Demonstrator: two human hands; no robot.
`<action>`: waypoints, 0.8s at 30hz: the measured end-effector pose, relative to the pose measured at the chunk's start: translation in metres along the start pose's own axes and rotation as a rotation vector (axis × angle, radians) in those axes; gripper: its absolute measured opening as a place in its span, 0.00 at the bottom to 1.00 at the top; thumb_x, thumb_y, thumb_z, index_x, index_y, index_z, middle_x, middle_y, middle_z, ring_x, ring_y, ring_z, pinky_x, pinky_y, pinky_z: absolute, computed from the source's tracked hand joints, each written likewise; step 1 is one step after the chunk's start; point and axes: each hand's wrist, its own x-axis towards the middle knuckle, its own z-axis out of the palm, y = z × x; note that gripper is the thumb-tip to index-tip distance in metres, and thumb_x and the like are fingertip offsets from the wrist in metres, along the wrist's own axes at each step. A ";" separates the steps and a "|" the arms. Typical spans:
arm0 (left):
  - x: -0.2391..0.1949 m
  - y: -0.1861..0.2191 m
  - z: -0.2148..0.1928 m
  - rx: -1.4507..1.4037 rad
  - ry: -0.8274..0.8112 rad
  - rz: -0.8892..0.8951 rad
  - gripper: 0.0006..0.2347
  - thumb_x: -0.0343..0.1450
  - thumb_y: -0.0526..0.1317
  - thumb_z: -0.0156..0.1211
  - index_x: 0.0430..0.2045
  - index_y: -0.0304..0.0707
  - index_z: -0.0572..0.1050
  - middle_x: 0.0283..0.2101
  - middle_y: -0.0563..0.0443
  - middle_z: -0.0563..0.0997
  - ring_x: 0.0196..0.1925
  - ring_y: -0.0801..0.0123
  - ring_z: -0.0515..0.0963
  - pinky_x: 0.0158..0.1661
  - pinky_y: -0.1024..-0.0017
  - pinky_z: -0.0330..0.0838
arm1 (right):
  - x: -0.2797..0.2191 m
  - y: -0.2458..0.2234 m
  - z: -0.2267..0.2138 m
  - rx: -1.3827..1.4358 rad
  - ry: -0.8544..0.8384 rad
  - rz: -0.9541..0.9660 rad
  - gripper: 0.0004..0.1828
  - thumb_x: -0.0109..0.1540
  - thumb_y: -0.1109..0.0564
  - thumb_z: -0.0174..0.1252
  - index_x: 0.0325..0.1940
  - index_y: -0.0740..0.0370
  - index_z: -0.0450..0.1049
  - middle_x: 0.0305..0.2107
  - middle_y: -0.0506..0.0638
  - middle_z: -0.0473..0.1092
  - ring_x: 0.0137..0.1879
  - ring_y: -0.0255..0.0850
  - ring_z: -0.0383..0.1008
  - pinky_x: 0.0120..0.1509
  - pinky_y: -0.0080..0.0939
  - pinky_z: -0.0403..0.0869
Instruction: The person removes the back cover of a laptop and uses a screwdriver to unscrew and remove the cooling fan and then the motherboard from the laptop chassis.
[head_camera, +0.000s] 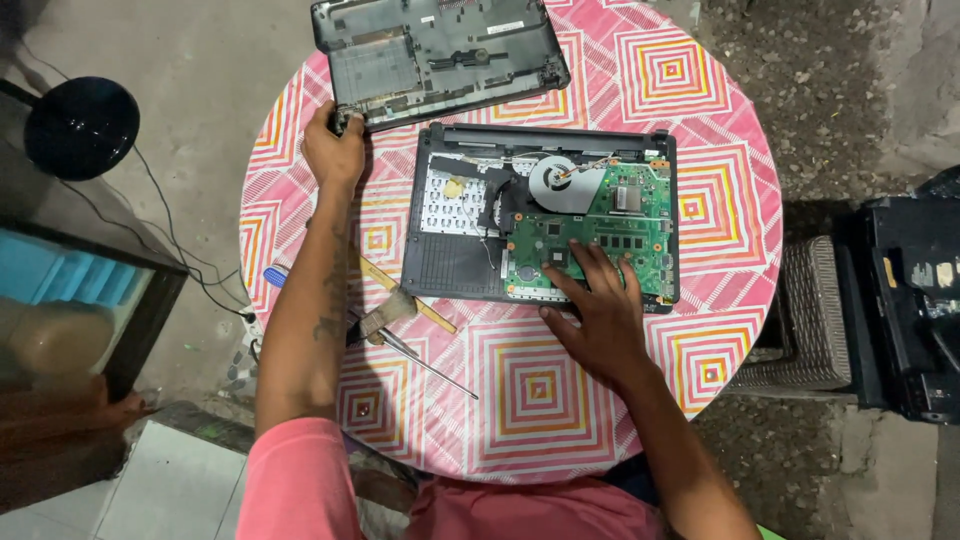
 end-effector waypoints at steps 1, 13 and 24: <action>-0.002 -0.003 0.001 0.002 -0.001 -0.001 0.21 0.65 0.47 0.63 0.51 0.38 0.77 0.50 0.44 0.83 0.55 0.50 0.79 0.57 0.58 0.66 | 0.000 0.000 0.000 0.002 -0.002 0.001 0.27 0.63 0.40 0.52 0.66 0.44 0.68 0.72 0.53 0.53 0.78 0.55 0.48 0.76 0.66 0.42; -0.115 0.086 -0.058 0.358 -0.582 0.104 0.17 0.70 0.47 0.56 0.54 0.53 0.73 0.37 0.46 0.82 0.48 0.47 0.81 0.51 0.48 0.73 | 0.000 0.008 -0.003 0.008 -0.030 0.029 0.26 0.62 0.41 0.57 0.66 0.37 0.69 0.69 0.52 0.58 0.76 0.54 0.53 0.75 0.66 0.46; -0.146 0.120 -0.087 0.379 -0.805 0.177 0.21 0.67 0.42 0.57 0.56 0.41 0.68 0.34 0.44 0.82 0.45 0.46 0.82 0.49 0.47 0.73 | -0.012 0.045 -0.025 0.015 -0.096 0.045 0.32 0.51 0.46 0.68 0.60 0.32 0.72 0.67 0.41 0.61 0.77 0.44 0.53 0.80 0.58 0.42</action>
